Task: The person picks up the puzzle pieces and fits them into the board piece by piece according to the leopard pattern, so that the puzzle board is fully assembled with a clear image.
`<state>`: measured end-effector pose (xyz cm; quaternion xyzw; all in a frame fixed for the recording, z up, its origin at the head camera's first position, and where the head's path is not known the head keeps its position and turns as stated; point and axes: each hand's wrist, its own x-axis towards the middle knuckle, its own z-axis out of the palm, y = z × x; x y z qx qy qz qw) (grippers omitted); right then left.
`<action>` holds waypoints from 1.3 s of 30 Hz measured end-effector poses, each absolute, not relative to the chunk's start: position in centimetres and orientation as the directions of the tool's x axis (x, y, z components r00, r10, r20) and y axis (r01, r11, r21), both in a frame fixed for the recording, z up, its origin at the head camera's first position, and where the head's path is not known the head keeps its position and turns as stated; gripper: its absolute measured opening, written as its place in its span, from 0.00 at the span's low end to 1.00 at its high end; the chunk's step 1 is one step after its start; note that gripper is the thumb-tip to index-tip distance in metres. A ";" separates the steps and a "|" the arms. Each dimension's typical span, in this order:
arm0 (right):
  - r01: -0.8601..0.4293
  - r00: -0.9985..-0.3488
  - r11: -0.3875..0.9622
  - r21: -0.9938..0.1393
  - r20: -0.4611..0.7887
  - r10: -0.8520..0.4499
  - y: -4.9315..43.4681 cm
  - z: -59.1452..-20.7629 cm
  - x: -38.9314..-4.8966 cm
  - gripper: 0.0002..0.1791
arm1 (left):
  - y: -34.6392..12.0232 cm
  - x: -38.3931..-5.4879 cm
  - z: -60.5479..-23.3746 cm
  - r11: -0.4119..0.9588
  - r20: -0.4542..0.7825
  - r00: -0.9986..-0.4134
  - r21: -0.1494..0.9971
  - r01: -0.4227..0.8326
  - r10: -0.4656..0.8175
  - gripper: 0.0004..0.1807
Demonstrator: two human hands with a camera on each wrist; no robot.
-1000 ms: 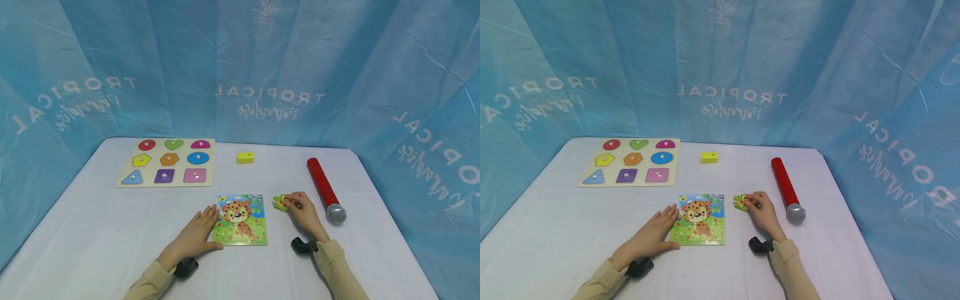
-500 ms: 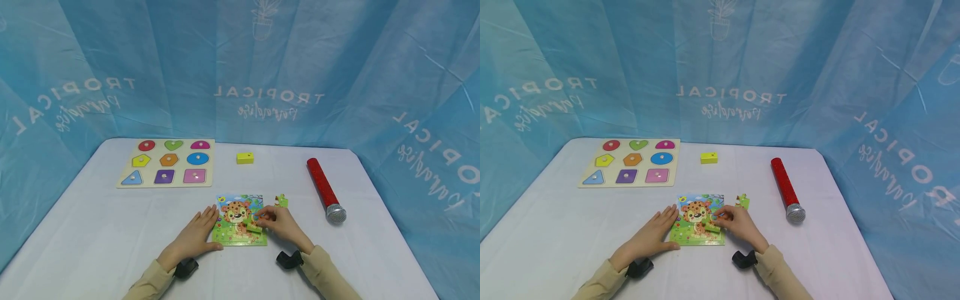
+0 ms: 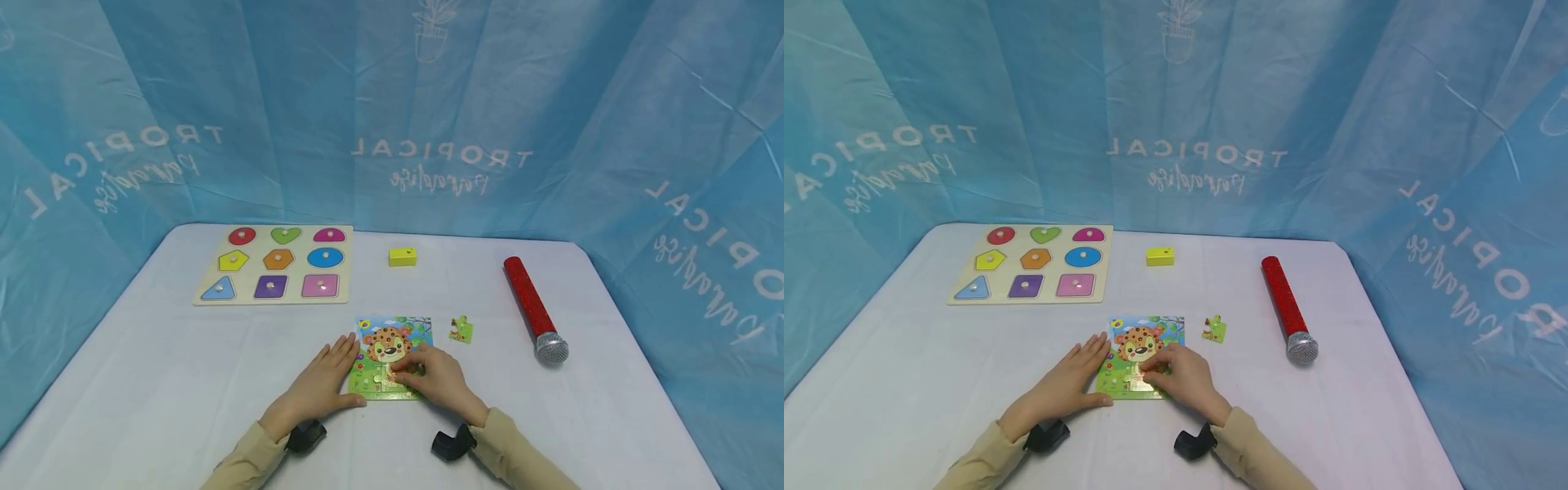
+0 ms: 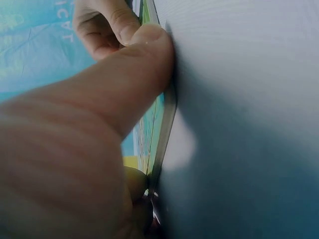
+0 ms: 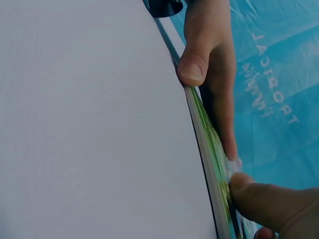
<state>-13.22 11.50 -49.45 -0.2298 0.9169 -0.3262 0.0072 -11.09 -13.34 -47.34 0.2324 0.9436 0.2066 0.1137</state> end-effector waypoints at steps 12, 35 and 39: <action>-0.328 -0.942 0.572 -0.752 0.213 -0.260 13.4 -49.5 -14.7 0.16 | -13.3 -11.2 -47.2 0.810 -0.106 -0.869 0.430 0.398 0.484 0.55; -0.102 -0.994 0.668 -0.737 0.095 -0.048 19.1 -50.1 -17.3 0.37 | -13.3 -11.2 -47.7 0.814 -0.116 -0.871 0.431 0.389 0.478 0.55; -0.136 -0.989 0.655 -0.743 0.137 -0.050 19.1 -50.2 -17.3 0.39 | -13.2 -11.3 -47.8 0.815 -0.120 -0.870 0.429 0.389 0.478 0.55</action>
